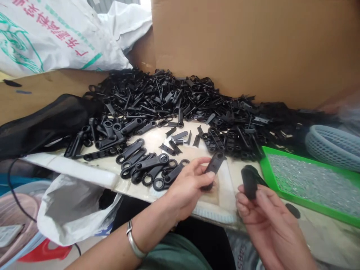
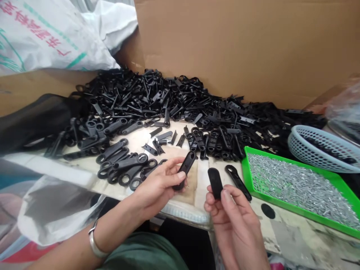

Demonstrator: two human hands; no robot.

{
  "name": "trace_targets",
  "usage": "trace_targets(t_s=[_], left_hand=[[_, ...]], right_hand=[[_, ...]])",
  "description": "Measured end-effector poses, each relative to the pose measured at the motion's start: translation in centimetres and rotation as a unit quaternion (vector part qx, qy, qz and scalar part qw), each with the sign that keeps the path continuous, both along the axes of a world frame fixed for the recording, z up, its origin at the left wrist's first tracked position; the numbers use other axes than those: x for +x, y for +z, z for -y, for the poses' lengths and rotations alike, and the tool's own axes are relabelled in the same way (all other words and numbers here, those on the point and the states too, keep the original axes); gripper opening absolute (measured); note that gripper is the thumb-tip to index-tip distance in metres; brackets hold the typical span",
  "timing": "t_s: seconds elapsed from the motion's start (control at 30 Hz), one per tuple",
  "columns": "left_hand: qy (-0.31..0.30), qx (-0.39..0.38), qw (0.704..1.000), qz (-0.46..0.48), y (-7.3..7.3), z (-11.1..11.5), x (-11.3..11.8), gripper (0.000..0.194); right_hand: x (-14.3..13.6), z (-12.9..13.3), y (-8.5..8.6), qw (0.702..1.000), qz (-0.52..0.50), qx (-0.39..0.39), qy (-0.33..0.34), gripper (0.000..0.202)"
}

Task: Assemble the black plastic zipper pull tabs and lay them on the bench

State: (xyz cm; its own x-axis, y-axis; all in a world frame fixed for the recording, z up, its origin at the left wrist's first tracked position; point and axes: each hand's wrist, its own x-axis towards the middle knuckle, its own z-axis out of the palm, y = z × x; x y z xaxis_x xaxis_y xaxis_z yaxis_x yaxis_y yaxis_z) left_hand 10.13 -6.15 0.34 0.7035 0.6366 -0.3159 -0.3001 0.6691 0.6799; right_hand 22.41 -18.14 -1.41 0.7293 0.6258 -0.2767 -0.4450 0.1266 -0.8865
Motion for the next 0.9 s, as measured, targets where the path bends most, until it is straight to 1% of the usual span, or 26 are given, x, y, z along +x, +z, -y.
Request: trace_targets(t_s=[0.03,0.13,0.2,0.27,0.37,0.43,0.53,0.6,0.73,0.8,0.9], left_hand=[[-0.005,0.005,1.000,0.000,0.0,0.0,0.0,0.032],[-0.010,0.002,1.000,-0.002,0.1,0.0,0.1,0.024],[-0.004,-0.023,1.000,-0.004,0.1,0.2,0.2,0.021],[0.005,-0.051,0.999,-0.012,0.2,0.3,0.4,0.021],[0.012,-0.076,0.997,-0.027,0.4,0.5,0.5,0.023],[0.011,-0.082,0.996,-0.021,0.5,0.5,0.6,0.024],[0.008,-0.081,0.997,-0.008,0.3,0.5,0.6,0.024],[0.006,-0.079,0.997,-0.005,0.1,0.5,0.5,0.023],[-0.007,-0.057,0.998,0.012,-0.3,0.8,0.4,0.021],[-0.016,-0.037,0.999,0.026,-0.5,1.0,0.5,0.023],[-0.007,-0.013,0.999,0.051,-0.5,1.3,0.7,0.030]], right_hand=[[-0.1,-0.1,0.2,1.000,-0.006,-0.006,-0.001,0.031],[-0.4,-0.1,0.4,1.000,-0.002,-0.016,0.013,0.029],[-0.5,0.0,0.3,0.999,0.015,-0.014,0.027,0.025],[-0.7,0.1,0.3,0.999,0.039,-0.010,0.024,0.023],[-0.8,0.1,0.2,0.998,0.064,-0.014,-0.003,0.024],[-0.9,0.0,0.2,0.996,0.076,-0.023,-0.028,0.025],[-1.1,0.0,0.0,0.992,0.103,-0.042,-0.067,0.026],[-1.3,-0.1,-0.3,0.988,0.124,-0.048,-0.077,0.027],[-1.8,-0.4,-0.8,0.973,0.207,-0.054,-0.089,0.025],[-2.1,-0.8,-0.7,0.961,0.251,-0.068,-0.091,0.027],[-2.5,-1.4,-0.3,0.939,0.320,-0.095,-0.086,0.029]])
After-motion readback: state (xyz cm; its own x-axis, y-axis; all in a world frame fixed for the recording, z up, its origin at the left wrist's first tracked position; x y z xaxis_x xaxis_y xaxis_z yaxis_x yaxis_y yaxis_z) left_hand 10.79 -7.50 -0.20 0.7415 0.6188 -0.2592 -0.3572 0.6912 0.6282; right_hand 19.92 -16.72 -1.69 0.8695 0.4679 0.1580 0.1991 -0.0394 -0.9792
